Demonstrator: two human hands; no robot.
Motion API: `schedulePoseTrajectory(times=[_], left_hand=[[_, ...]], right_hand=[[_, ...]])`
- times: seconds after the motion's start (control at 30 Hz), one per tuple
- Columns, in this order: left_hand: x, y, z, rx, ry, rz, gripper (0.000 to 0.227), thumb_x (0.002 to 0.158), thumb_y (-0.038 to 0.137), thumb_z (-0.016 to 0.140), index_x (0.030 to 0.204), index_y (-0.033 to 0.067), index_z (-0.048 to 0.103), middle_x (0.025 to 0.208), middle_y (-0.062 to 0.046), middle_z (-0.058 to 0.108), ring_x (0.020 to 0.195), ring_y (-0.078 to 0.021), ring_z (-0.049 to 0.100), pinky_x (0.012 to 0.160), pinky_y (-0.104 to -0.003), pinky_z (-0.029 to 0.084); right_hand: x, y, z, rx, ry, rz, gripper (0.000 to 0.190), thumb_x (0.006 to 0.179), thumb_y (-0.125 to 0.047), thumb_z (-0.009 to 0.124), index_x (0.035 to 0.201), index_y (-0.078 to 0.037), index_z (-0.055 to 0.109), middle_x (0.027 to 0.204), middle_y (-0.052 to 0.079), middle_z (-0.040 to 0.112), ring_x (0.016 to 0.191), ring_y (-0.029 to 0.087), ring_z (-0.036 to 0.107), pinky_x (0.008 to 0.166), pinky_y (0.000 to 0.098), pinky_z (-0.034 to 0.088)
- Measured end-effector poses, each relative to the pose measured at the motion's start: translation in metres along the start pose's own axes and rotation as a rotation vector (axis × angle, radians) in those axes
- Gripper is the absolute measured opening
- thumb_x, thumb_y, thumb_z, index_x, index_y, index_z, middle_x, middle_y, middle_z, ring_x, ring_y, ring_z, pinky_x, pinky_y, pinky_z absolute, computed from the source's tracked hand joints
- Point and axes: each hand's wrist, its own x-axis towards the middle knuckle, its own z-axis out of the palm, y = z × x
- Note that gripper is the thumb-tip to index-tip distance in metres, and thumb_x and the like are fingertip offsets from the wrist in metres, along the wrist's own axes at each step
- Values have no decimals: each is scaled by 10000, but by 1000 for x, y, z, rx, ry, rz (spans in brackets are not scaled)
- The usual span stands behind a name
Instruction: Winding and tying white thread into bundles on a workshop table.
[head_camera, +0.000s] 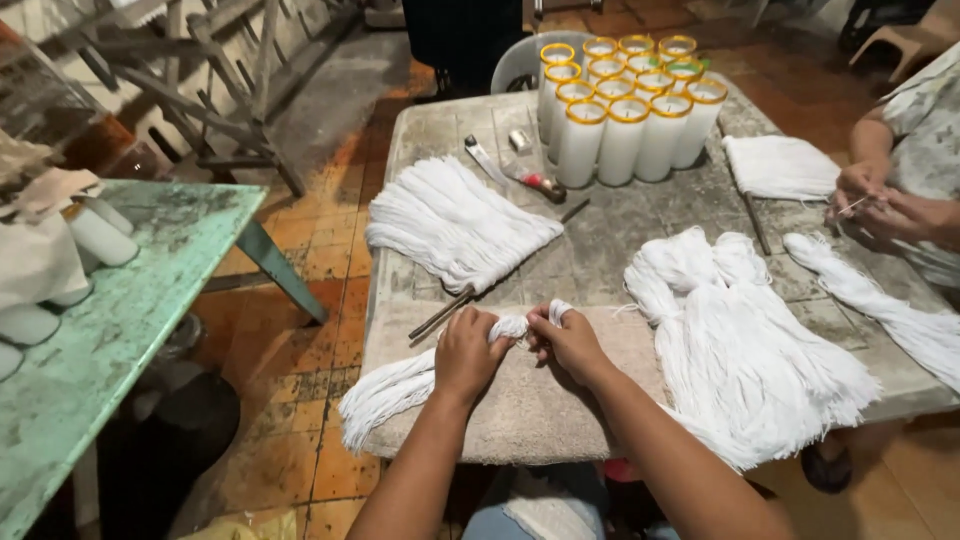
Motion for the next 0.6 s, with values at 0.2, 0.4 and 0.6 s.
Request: schedulePoseTrajectory(times=[0.2,0.4,0.6], left_hand=[[-1,0,0,6,6,13,363,831,431,765,1080,182,674,961,-15,555,1015,-266,597,875,-437,529],[-1,-1,3,-23,-29,-41,336,839,387,764,1094,185,679,977,-21,554,1028,-281,598,901,-446,521],[-1,-11,13,-35,-29,-65,329,804,315,791,1097,206,689,973,-26,566,1018,-285,610,898,-443,529]], right_hand=[[-14,-16,10,-238,17,-2,245,884,-170,799,1056,-6,739,687,138,702,524,184,673,443,311,555],[-22,-12,16,113,49,26,92,898,-46,697,989,-38,683,632,59,544,495,163,533,454,294,483],[-86,-52,-77,709,-9,56,54,947,-138,613,991,-109,627,869,29,624,730,176,590,589,276,471]])
